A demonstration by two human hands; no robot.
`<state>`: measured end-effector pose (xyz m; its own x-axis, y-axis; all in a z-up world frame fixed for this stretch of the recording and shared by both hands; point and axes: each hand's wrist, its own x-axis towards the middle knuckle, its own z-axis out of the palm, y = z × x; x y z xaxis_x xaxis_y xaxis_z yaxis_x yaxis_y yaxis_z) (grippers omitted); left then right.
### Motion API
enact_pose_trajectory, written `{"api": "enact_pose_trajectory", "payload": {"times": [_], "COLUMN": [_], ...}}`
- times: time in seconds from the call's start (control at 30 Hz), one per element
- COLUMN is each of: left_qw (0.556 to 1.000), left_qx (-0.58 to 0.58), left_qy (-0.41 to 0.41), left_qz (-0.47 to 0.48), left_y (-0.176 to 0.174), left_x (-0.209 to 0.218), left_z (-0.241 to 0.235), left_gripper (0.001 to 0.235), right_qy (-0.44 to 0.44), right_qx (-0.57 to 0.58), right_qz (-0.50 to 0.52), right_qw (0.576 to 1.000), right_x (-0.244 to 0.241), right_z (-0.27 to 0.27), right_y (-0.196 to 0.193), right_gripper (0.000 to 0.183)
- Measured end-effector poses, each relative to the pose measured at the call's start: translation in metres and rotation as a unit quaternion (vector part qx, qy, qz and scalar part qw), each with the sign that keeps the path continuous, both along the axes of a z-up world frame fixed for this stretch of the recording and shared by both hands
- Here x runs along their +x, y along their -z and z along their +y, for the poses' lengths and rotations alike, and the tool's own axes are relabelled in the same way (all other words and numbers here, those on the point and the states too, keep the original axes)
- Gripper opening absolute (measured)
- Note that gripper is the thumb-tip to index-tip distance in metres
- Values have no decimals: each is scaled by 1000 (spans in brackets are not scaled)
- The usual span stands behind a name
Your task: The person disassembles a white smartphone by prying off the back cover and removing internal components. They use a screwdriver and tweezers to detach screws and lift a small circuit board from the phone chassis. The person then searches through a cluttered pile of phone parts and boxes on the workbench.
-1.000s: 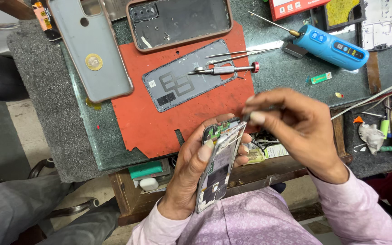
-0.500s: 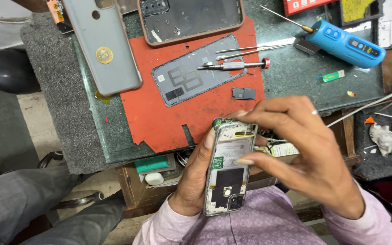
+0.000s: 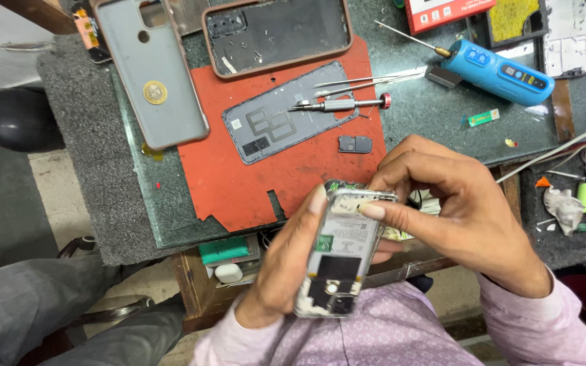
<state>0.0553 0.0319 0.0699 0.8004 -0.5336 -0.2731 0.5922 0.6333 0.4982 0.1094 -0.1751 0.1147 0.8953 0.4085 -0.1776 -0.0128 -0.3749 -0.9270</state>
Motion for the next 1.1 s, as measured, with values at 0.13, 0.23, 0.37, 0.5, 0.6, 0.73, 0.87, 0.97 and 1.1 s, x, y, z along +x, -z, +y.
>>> {"api": "enact_pose_trajectory", "payload": {"times": [0.13, 0.23, 0.37, 0.5, 0.6, 0.73, 0.87, 0.97, 1.1], "left_qw": [936, 763, 570, 561, 585, 622, 620, 622, 631], "left_qx": [308, 603, 700, 700, 687, 674, 679, 669, 656], "left_qy": [70, 134, -28, -17, -42, -62, -70, -75, -72], "left_qz": [-157, -191, -429, -441, -430, -393, -387, -400, -407], "left_y": [-14, -34, -42, -35, -22, -12, -8, -6, -4], "left_x": [31, 37, 38, 32, 32, 32, 33, 34, 33], "left_z": [27, 41, 31, 19, 15, 14, 13, 13, 14], "left_gripper": [66, 55, 71, 88, 88, 85, 81, 80, 81], "right_qy": [99, 138, 171, 166, 167, 159, 175, 130, 31], "right_qx": [73, 136, 174, 154, 132, 133, 9, -175, -281], "right_qz": [139, 161, 181, 162, 165, 155, -30, -337, -446], "right_qw": [983, 968, 953, 960, 963, 966, 984, 916, 849], "right_x": [-1, -5, -10, -11, -11, -5, 5, 24, 52], "right_z": [5, 14, 26, 25, 20, 18, 23, 19, 8], "right_y": [15, 27, 40, 45, 46, 42, 29, 20, 19], "right_gripper": [13, 11, 14, 19, 23, 25, 15, 8, 21]}}
